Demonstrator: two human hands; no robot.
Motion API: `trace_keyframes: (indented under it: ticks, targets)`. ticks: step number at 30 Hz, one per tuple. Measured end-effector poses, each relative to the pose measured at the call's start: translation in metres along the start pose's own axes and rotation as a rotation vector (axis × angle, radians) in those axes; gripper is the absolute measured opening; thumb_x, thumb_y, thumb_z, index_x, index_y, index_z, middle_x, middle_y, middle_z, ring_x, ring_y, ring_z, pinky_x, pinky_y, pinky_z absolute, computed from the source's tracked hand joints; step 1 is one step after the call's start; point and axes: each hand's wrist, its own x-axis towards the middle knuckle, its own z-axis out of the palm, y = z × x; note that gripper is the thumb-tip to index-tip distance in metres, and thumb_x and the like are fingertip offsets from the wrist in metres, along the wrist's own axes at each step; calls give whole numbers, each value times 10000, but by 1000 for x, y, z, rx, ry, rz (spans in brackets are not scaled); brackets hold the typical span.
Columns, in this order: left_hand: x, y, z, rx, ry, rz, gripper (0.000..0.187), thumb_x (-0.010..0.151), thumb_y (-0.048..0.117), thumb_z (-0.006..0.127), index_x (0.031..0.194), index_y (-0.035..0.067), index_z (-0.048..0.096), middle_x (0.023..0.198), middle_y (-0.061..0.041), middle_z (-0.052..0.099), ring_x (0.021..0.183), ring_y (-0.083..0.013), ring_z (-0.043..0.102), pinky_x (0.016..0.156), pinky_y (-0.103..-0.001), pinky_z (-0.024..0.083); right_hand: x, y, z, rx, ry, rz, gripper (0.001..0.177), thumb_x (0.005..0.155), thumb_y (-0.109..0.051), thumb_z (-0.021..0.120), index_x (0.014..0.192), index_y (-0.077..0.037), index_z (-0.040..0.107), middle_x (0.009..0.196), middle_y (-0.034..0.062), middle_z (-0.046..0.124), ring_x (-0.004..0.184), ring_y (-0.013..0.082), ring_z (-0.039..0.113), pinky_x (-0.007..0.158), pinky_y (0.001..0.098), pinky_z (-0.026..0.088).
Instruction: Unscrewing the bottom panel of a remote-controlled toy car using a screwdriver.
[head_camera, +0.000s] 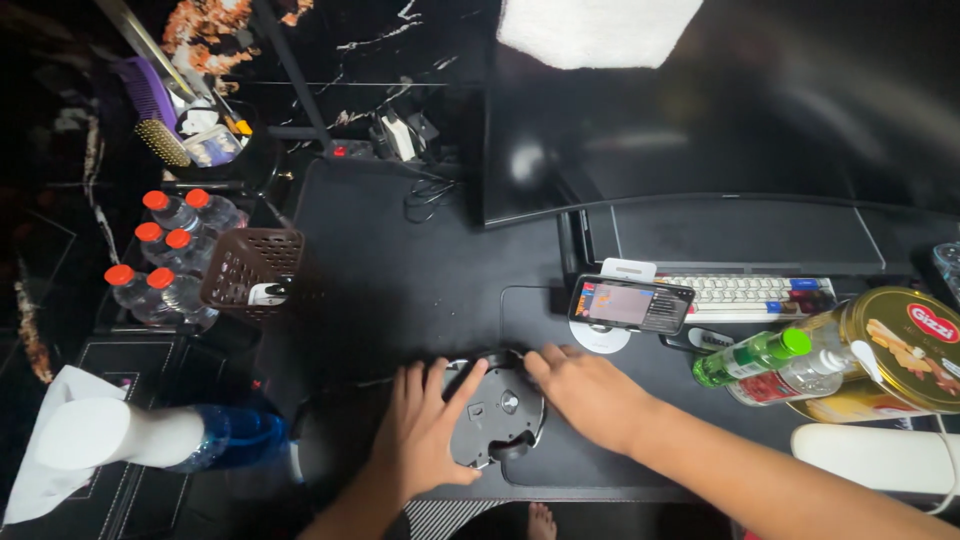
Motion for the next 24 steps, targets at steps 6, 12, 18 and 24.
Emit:
trace_keyframes:
  ticks: [6,12,18,24]
  targets:
    - [-5,4,7,65,115,-7,1395,413,523,966,1586,232,270,1419,-317,398,1236,-555,385,1083,-681,264,14,-13,-12,-117,-541,388,398,1103,-415,547,938,-61,623,853,149,701,812,337,711,735,441,567]
    - [-9,6,8,76,86,-49,1378,469,551,954,1602,235,236,1434,-301,377,1231,-544,390,1051,-647,267,16,-10,-6,159,-183,210,234,962,-246,627,959,-18,573,831,161,691,810,370,694,682,473,549]
    - [-10,8,11,125,51,-102,1376,474,574,942,1605,239,233,1451,-290,365,1266,-536,383,1062,-641,262,21,-20,-28,36,-200,243,287,887,-253,627,1013,-2,569,850,206,665,716,387,686,568,472,548]
    - [-8,12,10,157,0,-120,1248,504,597,928,1570,372,318,1474,-308,333,1276,-548,354,1094,-676,249,21,-14,-17,-12,-604,518,293,1063,-365,532,1102,-76,558,848,169,707,853,356,709,774,434,571]
